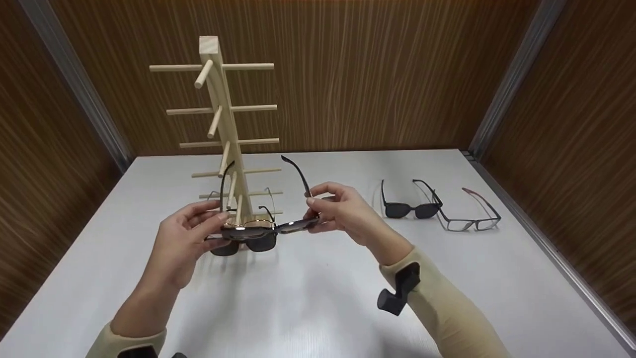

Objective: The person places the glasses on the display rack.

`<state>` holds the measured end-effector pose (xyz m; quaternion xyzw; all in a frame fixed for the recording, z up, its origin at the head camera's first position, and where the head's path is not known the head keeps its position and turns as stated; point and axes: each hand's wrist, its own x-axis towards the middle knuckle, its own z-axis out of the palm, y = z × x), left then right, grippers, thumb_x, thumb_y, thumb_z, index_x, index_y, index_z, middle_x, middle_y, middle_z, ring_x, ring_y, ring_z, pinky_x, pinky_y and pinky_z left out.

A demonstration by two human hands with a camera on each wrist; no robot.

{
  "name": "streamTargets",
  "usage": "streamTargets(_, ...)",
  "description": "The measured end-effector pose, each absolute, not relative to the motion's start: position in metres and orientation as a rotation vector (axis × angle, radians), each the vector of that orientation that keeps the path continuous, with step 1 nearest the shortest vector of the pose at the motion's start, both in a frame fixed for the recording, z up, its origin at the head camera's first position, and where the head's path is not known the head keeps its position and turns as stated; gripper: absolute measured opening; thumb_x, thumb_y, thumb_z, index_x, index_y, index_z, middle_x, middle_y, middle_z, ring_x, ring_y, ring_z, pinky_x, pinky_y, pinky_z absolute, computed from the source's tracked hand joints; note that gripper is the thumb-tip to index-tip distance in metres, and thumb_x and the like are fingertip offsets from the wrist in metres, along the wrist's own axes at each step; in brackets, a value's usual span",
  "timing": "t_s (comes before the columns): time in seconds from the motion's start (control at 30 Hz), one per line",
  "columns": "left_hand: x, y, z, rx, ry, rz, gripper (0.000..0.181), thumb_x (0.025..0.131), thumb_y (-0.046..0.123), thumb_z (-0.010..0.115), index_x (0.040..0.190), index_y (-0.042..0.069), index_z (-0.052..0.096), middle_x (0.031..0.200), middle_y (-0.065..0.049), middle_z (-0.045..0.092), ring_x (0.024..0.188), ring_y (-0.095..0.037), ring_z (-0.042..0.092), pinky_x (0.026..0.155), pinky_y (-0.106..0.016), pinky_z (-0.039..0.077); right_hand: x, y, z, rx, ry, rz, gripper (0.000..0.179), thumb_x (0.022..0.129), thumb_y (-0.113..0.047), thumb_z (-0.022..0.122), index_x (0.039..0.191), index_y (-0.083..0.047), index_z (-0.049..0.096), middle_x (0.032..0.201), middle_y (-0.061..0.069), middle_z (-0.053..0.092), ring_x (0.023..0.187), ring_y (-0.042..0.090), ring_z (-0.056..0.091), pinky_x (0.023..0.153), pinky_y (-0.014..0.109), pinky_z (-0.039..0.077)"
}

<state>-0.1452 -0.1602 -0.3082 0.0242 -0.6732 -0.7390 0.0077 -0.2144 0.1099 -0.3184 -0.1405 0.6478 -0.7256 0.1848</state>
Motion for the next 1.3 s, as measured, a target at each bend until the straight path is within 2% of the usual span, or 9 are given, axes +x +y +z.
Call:
streamTargets(0.17,-0.148,-0.175,-0.303,0.080,-2.162,-2.258,0.051,0.086,0.017,0.069,0.126,-0.004,0.046,0.098,-0.006,0.060,0.083,-0.016,0.060,0.075,-0.034,0.054,-0.221,0.094,-0.319,-0.363,1.788,-2.050,0.025,0.090,-0.007,0.060,0.111,0.000,0.051,0.083,0.019,0.060,0.066,0.024,0.065,0.075,0.044,0.053)
streamTargets(0.33,-0.154,-0.181,-0.300,0.058,-2.202,-2.256,0.051,0.086,0.017,0.068,0.125,-0.005,0.045,0.101,-0.008,0.059,0.084,-0.016,0.060,0.076,-0.035,0.054,-0.228,0.088,-0.318,-0.329,1.773,-2.061,0.022,0.089,-0.007,0.061,0.108,0.000,0.052,0.080,0.017,0.060,0.067,0.025,0.065,0.074,0.044,0.053)
streamTargets(0.6,-0.161,-0.189,-0.303,0.082,-2.216,-2.253,0.051,0.086,0.017,0.069,0.126,-0.004,0.045,0.097,-0.005,0.059,0.084,-0.015,0.061,0.076,-0.036,0.054,-0.234,0.081,-0.319,-0.305,1.791,-2.033,0.026,0.089,-0.008,0.061,0.111,0.002,0.052,0.082,0.016,0.058,0.067,0.026,0.066,0.072,0.042,0.054)
streamTargets(1.07,-0.193,-0.215,-0.305,0.099,-1.972,-2.546,0.027,0.081,0.011,0.073,0.104,0.006,0.059,0.089,-0.002,0.066,0.077,-0.017,0.064,0.072,-0.035,0.054,-0.255,0.057,-0.313,-0.233,1.812,-2.028,0.025,0.089,-0.009,0.061,0.109,0.004,0.054,0.087,0.016,0.059,0.067,0.025,0.065,0.072,0.041,0.055)
streamTargets(1.3,-0.203,-0.226,-0.307,0.166,-1.919,-2.627,0.021,0.081,0.010,0.073,0.099,0.008,0.062,0.089,-0.003,0.066,0.079,-0.020,0.063,0.073,-0.035,0.054,-0.263,0.047,-0.313,-0.204,1.775,-2.009,0.030,0.089,-0.010,0.062,0.112,0.007,0.052,0.084,0.015,0.060,0.067,0.026,0.065,0.071,0.040,0.055)
